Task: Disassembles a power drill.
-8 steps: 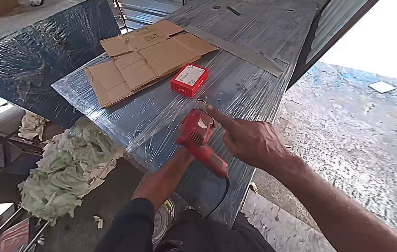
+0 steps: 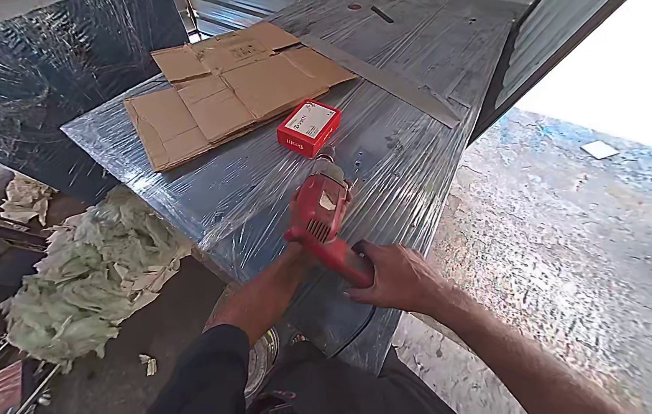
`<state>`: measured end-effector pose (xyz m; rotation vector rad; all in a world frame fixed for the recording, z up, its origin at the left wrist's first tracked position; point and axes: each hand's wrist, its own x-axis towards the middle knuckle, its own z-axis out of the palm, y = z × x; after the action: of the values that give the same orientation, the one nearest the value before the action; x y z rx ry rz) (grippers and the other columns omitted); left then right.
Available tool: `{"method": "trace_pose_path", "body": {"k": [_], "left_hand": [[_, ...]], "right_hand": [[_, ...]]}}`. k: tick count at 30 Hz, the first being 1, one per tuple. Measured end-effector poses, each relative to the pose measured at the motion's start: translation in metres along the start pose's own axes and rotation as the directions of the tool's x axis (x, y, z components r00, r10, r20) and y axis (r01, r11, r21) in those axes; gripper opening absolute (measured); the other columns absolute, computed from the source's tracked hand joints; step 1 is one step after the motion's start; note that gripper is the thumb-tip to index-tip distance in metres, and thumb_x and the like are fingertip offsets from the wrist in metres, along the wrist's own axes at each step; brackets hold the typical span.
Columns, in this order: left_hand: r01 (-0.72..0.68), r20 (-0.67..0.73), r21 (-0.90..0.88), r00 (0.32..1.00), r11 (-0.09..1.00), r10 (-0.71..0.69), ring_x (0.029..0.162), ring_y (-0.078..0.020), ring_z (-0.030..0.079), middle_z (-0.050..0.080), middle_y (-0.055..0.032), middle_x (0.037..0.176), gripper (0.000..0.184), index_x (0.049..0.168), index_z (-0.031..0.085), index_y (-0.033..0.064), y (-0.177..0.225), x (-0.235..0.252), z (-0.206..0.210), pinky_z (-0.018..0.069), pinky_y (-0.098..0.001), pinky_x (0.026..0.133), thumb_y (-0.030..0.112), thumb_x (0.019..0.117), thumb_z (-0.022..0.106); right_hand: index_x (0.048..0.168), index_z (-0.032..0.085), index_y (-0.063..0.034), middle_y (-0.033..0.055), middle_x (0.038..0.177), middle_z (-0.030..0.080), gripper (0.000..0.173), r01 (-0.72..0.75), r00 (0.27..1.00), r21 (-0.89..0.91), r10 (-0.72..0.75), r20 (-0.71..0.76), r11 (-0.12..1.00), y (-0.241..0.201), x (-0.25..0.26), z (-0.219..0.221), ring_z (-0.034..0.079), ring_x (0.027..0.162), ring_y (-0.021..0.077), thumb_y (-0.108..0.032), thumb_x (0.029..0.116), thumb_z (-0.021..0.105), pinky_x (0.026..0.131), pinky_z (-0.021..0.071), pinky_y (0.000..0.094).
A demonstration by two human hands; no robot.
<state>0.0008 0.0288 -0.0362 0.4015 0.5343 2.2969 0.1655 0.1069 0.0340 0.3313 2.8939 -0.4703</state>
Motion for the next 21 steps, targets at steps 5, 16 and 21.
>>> {"method": "trace_pose_path", "body": {"k": [5, 16, 21], "left_hand": [[0.39, 0.246, -0.04, 0.896, 0.92, -0.369, 0.11, -0.0343, 0.067, 0.057, -0.0208, 0.142, 0.075, 0.142, 0.051, 0.0138, 0.049, 0.025, -0.021, 0.0592, -0.0458, 0.08, 0.068, 0.0897, 0.046], [0.426, 0.173, -0.108, 0.898, 0.898, -0.405, 0.094, -0.0286, 0.07, 0.069, -0.0166, 0.104, 0.048, 0.116, 0.064, 0.0069, 0.036, 0.029, -0.038, 0.0591, -0.0465, 0.082, 0.048, 0.0905, 0.061], [0.192, 0.001, 0.299, 0.98, 0.935, -0.201, 0.074, -0.0079, 0.069, 0.07, -0.0005, 0.083, 0.024, 0.1, 0.068, 0.016, 0.047, 0.013, -0.03, 0.0595, -0.0275, 0.066, 0.032, 0.1019, 0.051]], "right_hand": [[0.09, 0.065, -0.0195, 0.0018, 0.065, 0.061, 0.047, 0.067, 0.977, -0.06, -0.077, -0.196, 0.996, 0.014, -0.024, -0.006, 0.065, 0.06, 0.0234, -0.064, 0.076, 0.066, 0.048, 0.0464, 0.0479], [0.101, 0.067, -0.0131, -0.0005, 0.071, 0.058, 0.071, 0.225, 0.83, 0.014, -0.184, -0.527, 0.974, 0.014, -0.042, -0.038, 0.051, 0.056, 0.0114, -0.082, 0.0859, 0.056, 0.049, 0.0407, 0.0328], [0.076, 0.059, -0.0153, -0.001, 0.062, 0.052, 0.044, 0.33, 0.747, -0.173, -0.369, -0.553, 0.928, -0.015, 0.021, -0.028, 0.056, 0.053, 0.0158, -0.044, 0.1075, 0.046, 0.043, 0.0401, 0.035]]}}
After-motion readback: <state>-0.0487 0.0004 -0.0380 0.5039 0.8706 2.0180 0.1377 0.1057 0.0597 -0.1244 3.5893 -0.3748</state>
